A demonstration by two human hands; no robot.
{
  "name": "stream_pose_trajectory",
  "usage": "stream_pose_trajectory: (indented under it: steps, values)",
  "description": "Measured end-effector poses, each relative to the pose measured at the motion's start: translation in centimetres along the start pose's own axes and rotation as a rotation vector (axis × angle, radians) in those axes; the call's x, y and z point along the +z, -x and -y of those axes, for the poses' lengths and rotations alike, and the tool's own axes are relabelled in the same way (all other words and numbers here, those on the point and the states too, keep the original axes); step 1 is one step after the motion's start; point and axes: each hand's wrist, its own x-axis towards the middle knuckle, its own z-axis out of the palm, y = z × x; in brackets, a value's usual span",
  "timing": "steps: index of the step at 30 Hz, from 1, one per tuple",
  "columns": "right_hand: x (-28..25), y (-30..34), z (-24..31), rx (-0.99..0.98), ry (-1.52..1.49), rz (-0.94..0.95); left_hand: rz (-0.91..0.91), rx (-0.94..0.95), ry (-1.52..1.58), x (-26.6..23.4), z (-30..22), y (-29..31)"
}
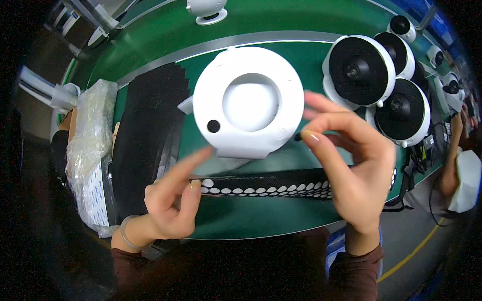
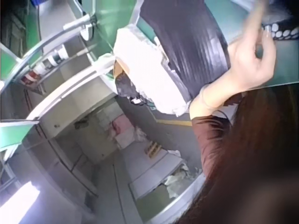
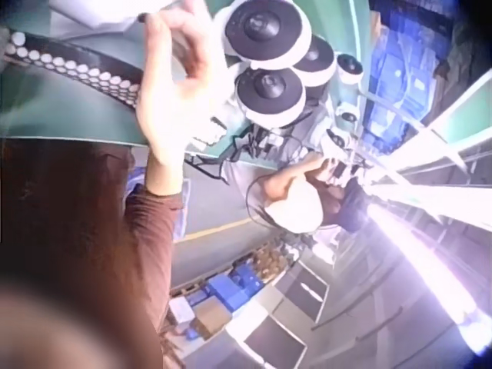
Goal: Applying adhesive pads to the base of security camera housings on an assembly line.
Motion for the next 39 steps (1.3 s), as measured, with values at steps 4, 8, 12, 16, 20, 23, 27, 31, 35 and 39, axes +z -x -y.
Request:
stream_pose_trajectory:
  steps: [4, 8, 12, 16, 20, 23, 27, 31, 35, 39]
  values:
    - [0.4, -0.7, -0.2, 0.122, -0.066, 0.112, 0.008, -0.013, -0.005, -0.1, 0.1, 0.0]
    - [0.6, -0.8, -0.1, 0.107, -0.052, 0.13, 0.002, 0.021, 0.005, 0.1, 0.2, -0.2]
    - [0.5, -0.9, 0.1, 0.066, 0.009, 0.123, 0.028, 0.021, 0.022, 0.0, 0.1, -0.4]
    - [0.6, -1.0, 0.1, 0.013, 0.071, 0.14, 0.042, 0.009, 0.002, -0.1, 0.2, -0.3]
    - [0.6, -1.1, 0.3, 0.018, 0.09, 0.138, 0.044, 0.016, 0.007, -0.1, 0.2, -0.3]
    - [0.6, -1.1, 0.3, 0.01, 0.105, 0.146, 0.046, 0.022, 0.031, -0.1, 0.3, -0.3]
    - [0.8, -0.9, 0.4, 0.024, 0.133, 0.141, 0.052, 0.03, 0.03, -0.1, 0.3, -0.2]
    - [0.7, -1.0, -0.2, -0.105, 0.216, 0.201, 0.042, 0.044, 0.022, 0.0, 0.3, -0.3]
    - [0.2, -2.1, -0.6, 0.044, 0.035, 0.187, 0.031, 0.047, 0.038, 0.1, 0.4, -0.2]
    - [-0.8, -2.3, -0.6, -0.007, 0.106, 0.167, -0.05, -0.07, 0.108, 0.3, 0.2, 0.4]
